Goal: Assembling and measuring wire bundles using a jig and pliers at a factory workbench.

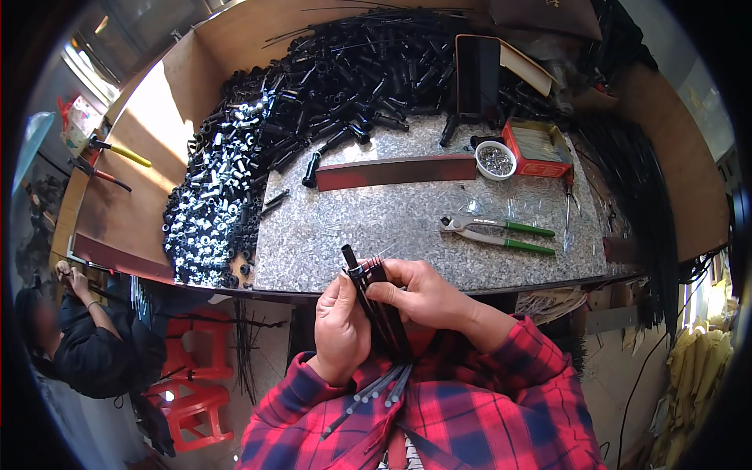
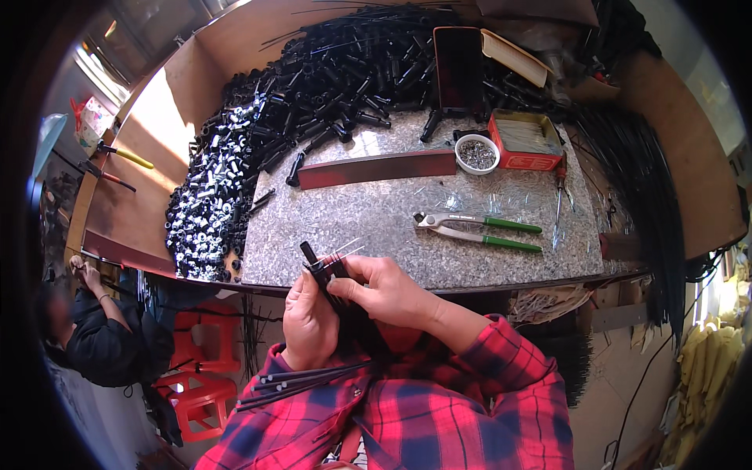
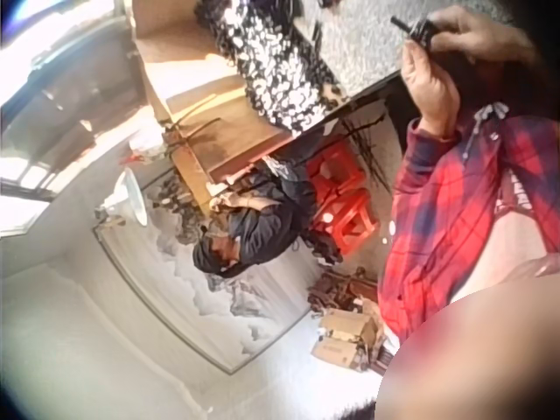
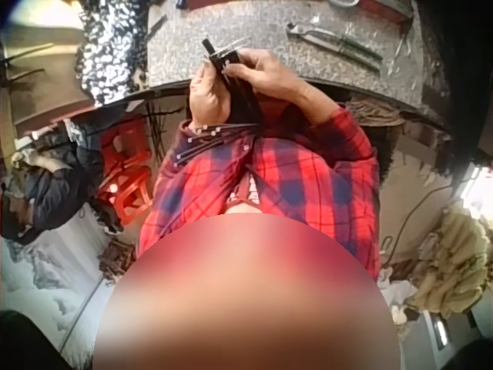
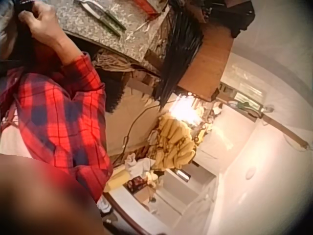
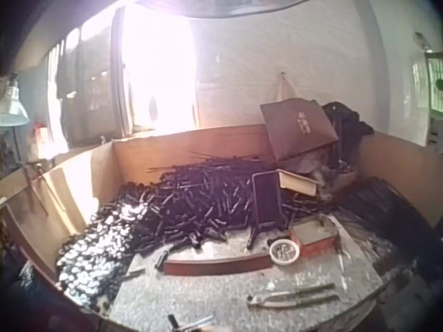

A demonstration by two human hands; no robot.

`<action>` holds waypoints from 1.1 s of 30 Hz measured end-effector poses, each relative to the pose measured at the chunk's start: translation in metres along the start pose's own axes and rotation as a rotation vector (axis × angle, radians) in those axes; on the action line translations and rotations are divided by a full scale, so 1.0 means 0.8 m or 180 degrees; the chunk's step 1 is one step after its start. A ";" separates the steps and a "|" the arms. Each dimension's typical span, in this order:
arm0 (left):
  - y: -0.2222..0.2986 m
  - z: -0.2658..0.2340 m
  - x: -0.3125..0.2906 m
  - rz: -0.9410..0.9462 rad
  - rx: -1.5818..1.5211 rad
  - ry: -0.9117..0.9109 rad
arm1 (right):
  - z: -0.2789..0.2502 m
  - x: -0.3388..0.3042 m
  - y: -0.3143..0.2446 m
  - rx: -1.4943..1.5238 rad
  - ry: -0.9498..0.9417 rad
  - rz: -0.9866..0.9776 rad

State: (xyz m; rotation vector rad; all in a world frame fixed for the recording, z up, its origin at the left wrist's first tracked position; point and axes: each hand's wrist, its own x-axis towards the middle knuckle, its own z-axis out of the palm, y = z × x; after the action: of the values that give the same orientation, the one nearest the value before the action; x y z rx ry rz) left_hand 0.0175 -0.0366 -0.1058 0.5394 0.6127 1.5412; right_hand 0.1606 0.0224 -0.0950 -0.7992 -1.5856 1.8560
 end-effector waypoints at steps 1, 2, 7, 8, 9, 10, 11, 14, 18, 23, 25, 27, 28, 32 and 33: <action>0.002 0.005 -0.001 -0.0035 -0.0071 -0.0145 | -0.002 0.000 -0.001 0.0072 -0.0077 0.0160; 0.004 0.008 -0.002 -0.0069 -0.0142 -0.0291 | -0.002 0.000 -0.003 0.0144 -0.0155 0.0319; -0.004 0.009 0.000 0.0034 0.0000 0.0021 | -0.004 0.006 0.005 0.0285 -0.0201 0.0130; -0.003 0.008 0.001 0.0061 -0.0063 -0.0064 | -0.004 0.010 0.005 0.0253 -0.0215 0.0188; -0.004 0.005 0.002 0.0111 -0.0078 -0.0055 | -0.002 0.011 0.007 0.0221 -0.0257 0.0183; -0.007 0.000 0.002 0.0167 -0.0017 0.0048 | 0.001 0.010 0.011 -0.0457 -0.0036 -0.0274; -0.009 -0.004 0.002 0.0236 0.0032 0.0166 | 0.003 0.010 0.013 -0.1134 0.0164 -0.0740; -0.007 -0.005 0.006 0.0054 0.0078 0.0083 | 0.011 0.000 -0.003 -0.1688 0.0331 -0.0446; -0.004 -0.006 0.016 -0.0030 0.0178 -0.0162 | 0.011 -0.001 -0.011 -0.1895 0.0356 -0.0606; 0.003 -0.016 0.024 -0.0445 -0.0125 -0.0445 | 0.005 -0.002 -0.031 -0.2360 0.0209 -0.0280; 0.008 -0.022 0.025 -0.0470 -0.0254 -0.0498 | -0.019 0.001 -0.045 -0.2813 -0.0376 -0.0271; 0.010 -0.027 0.025 -0.0647 -0.0571 -0.0604 | -0.048 0.004 -0.075 -0.3356 -0.0984 -0.0157; 0.012 -0.029 0.027 -0.0618 -0.0604 -0.0605 | -0.061 0.010 -0.093 -0.3485 -0.1068 -0.0069; 0.015 -0.034 0.027 -0.0707 -0.0550 -0.0697 | -0.088 0.083 -0.115 -0.3349 -0.0010 -0.0875; 0.014 -0.034 0.028 -0.0699 -0.0493 -0.0724 | -0.089 0.107 -0.116 -0.3670 0.0045 -0.0969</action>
State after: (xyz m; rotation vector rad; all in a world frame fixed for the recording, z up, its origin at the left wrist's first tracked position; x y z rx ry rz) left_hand -0.0105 -0.0162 -0.1188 0.5032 0.3615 1.2860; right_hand 0.1611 0.1457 -0.0187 -0.9071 -2.5703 0.5938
